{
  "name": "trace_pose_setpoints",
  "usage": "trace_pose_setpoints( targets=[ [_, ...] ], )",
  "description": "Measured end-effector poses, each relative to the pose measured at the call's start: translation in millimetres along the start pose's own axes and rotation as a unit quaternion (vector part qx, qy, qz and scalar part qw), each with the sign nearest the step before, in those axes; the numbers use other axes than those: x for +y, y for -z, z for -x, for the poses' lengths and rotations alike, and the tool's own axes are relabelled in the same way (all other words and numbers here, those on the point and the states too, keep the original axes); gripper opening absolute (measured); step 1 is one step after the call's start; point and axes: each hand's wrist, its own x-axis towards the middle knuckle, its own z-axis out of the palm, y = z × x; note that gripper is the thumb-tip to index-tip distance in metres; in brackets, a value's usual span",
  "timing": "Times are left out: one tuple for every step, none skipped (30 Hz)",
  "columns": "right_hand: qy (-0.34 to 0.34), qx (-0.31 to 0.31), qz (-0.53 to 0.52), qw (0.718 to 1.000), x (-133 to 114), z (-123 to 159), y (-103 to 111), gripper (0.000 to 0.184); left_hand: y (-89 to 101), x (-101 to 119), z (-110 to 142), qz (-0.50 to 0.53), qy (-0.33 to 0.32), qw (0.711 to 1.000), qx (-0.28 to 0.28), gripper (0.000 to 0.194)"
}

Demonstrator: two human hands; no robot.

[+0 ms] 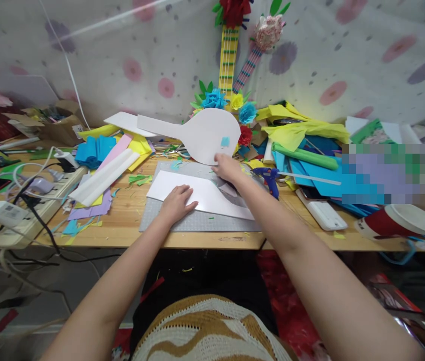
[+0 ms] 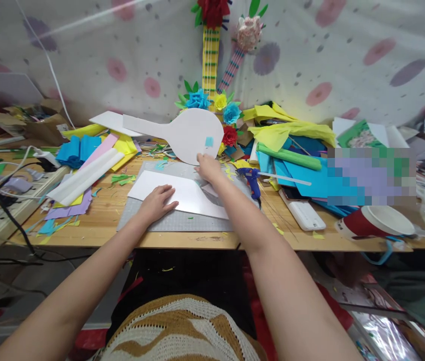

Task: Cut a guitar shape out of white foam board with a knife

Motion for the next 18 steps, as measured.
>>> trace_pose_setpoints(
  targets=[
    [-0.022,-0.028,0.015,0.999,9,4,4,0.041,0.0,0,0,0.003,0.002,1.000,0.011,0.045],
    [-0.043,-0.049,0.027,0.997,17,10,6,0.048,0.2,0,0,0.004,0.006,1.000,0.024,0.045],
    [-0.056,-0.062,0.036,0.996,25,15,6,0.055,0.6,-1,0,0.004,0.014,0.999,0.040,0.044],
    [-0.067,-0.081,0.039,0.994,31,20,5,0.061,1.4,-2,0,0.002,0.029,0.998,0.056,0.043],
    [-0.072,-0.104,0.031,0.992,37,25,2,0.064,2.4,-3,0,-0.004,0.050,0.996,0.071,0.041],
    [-0.076,-0.128,0.014,0.989,41,29,-1,0.065,3.7,-4,0,-0.013,0.076,0.994,0.083,0.038],
    [-0.076,-0.153,-0.006,0.985,45,31,-4,0.063,5.2,-6,1,-0.026,0.104,0.990,0.090,0.034],
    [-0.072,-0.173,-0.025,0.982,47,33,-6,0.060,6.9,-8,2,-0.039,0.130,0.986,0.094,0.031],
    [-0.069,-0.183,-0.035,0.980,49,33,-7,0.056,8.6,-10,3,-0.052,0.155,0.982,0.096,0.028],
    [-0.064,-0.181,-0.037,0.981,49,31,-6,0.051,10.3,-13,5,-0.061,0.175,0.978,0.096,0.027],
    [-0.060,-0.167,-0.034,0.984,47,30,-4,0.046,11.9,-14,7,-0.065,0.191,0.975,0.094,0.028],
    [-0.058,-0.146,-0.029,0.987,44,27,0,0.041,13.3,-16,9,-0.065,0.201,0.973,0.089,0.029],
    [-0.054,-0.124,-0.029,0.990,38,25,5,0.037,14.4,-16,11,-0.063,0.203,0.974,0.080,0.031],
    [-0.049,-0.112,-0.041,0.992,31,23,10,0.035,15.3,-17,12,-0.058,0.198,0.976,0.068,0.032],
    [-0.036,-0.116,-0.063,0.991,21,21,14,0.036,15.9,-16,13,-0.053,0.190,0.979,0.056,0.033],
    [-0.016,-0.123,-0.096,0.988,9,19,17,0.035,16.2,-16,13,-0.048,0.182,0.981,0.047,0.034],
    [0.004,-0.141,-0.144,0.979,-4,18,18,0.034,16.3,-15,13,-0.044,0.176,0.982,0.042,0.035],
    [0.029,-0.162,-0.199,0.966,-18,17,18,0.034,16.1,-14,13,-0.041,0.175,0.983,0.042,0.035]
  ],
)
